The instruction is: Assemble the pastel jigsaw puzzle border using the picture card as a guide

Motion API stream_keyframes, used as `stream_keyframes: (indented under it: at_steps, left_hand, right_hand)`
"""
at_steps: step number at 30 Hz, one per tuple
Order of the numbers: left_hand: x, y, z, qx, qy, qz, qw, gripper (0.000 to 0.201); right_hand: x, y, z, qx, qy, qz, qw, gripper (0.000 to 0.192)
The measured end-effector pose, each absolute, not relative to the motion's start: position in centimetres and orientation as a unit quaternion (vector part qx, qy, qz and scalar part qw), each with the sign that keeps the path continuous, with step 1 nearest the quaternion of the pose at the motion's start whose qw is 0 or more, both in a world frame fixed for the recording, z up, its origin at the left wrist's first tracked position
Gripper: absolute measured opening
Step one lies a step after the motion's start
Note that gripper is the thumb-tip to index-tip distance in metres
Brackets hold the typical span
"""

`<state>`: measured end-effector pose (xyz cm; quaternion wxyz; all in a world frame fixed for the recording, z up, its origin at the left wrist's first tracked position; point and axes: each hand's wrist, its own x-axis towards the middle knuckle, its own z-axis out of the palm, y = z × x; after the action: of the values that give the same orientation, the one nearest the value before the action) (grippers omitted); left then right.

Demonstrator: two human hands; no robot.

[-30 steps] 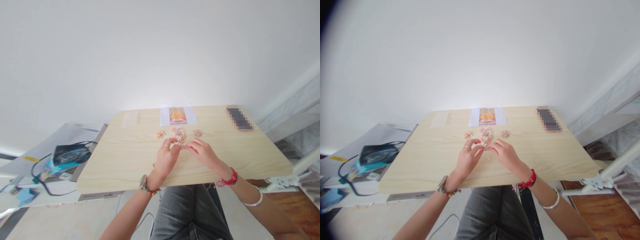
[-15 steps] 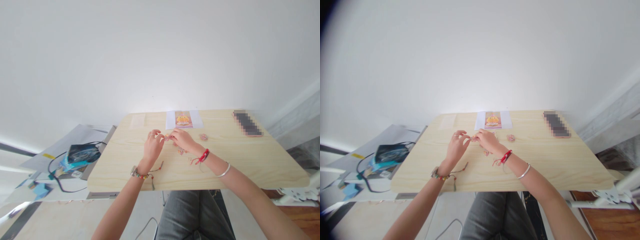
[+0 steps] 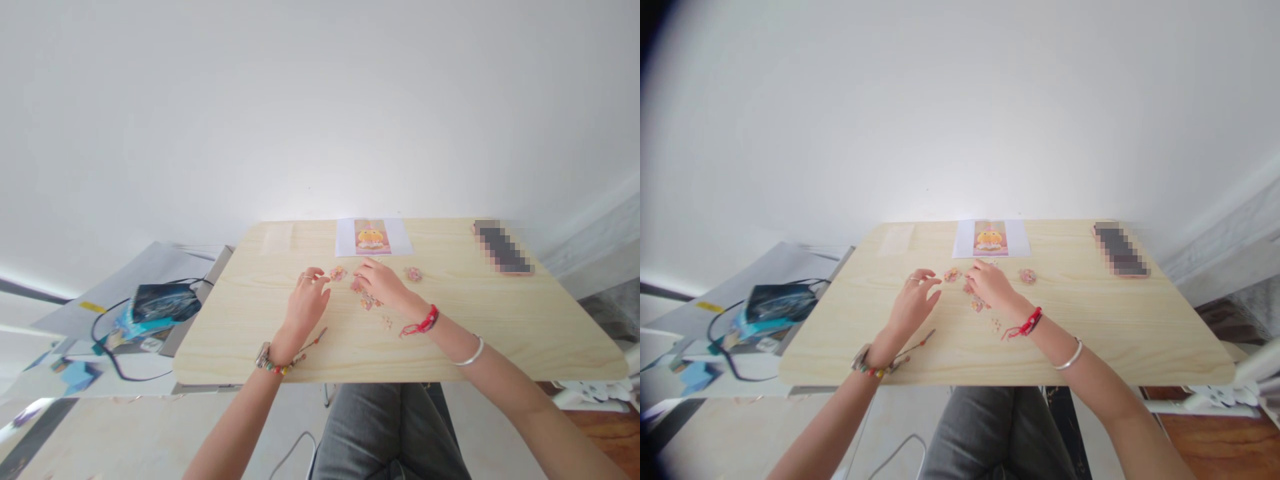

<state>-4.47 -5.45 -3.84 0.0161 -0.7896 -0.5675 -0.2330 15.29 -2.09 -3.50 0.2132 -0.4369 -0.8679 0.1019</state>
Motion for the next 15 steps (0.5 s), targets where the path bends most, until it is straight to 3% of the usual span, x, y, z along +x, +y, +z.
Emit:
stream_keyframes:
  at_steps: [8,15]
  left_hand:
    - [-1.2,-9.2,-4.6,-0.816,-0.54,-0.2,-0.044,0.014]
    - [0.7,-6.6,-4.6,-0.828,-0.526,-0.191,-0.045,0.03]
  right_hand:
    - [19.1,-6.4,-4.2,-0.418,-0.876,0.146,0.193,0.017]
    - [17.7,-6.1,-4.3,-0.426,-0.882,0.096,0.18,0.012]
